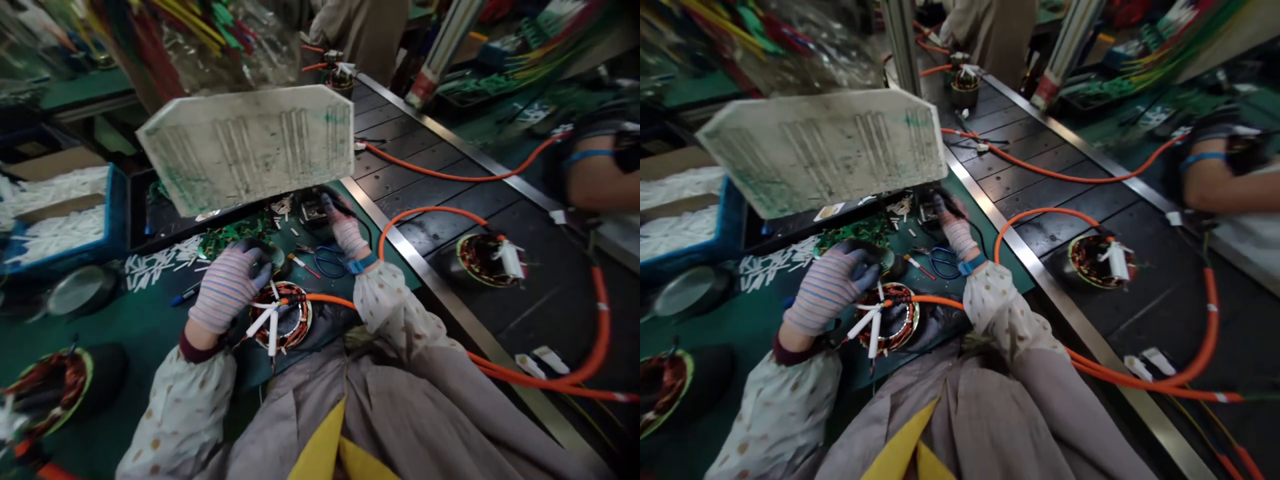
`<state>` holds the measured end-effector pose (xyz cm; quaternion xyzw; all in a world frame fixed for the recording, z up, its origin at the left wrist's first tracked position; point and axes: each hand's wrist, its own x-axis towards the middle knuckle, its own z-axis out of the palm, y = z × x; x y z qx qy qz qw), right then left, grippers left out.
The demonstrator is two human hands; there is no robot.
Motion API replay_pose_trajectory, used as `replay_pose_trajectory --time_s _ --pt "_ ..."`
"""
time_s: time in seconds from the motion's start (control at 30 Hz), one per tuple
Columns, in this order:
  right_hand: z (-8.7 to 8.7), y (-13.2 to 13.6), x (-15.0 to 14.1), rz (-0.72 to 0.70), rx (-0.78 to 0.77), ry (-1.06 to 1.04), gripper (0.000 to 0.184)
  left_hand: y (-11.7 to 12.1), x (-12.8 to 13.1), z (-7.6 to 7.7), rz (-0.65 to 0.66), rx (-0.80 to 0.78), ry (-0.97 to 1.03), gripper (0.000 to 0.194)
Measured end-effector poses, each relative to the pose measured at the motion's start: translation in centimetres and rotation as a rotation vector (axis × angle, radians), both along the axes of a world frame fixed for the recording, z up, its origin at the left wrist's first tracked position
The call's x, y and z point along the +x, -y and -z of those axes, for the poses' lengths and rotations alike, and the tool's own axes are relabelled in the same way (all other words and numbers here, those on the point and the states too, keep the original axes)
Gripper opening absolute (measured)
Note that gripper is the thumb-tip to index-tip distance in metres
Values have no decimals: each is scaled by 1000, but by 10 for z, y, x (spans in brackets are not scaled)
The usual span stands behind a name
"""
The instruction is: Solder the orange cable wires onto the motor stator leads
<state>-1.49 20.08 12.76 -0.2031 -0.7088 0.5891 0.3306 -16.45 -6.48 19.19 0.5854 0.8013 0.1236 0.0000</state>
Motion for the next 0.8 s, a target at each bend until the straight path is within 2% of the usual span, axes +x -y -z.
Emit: replay_pose_trajectory --time_s 0.07,0.13,0.23,0.3,0.43,0.57,0.8 --pt "-5 28 27 159 80 45 38 2 -1 3 -31 31 9 28" --pt "-3 73 55 291 200 150 36 5 -2 6 -59 24 25 31" --pt "8 135 85 316 344 174 31 6 -2 7 -77 -5 88 27" --pt "17 156 96 272 441 134 28 5 -1 6 -93 -10 134 26" --pt "27 155 99 201 522 35 18 1 5 4 -146 -47 138 30" --pt "24 147 97 161 541 -37 11 -5 11 2 -150 -82 110 32" --pt "22 146 89 109 611 -163 19 -4 9 0 -151 -121 111 34"
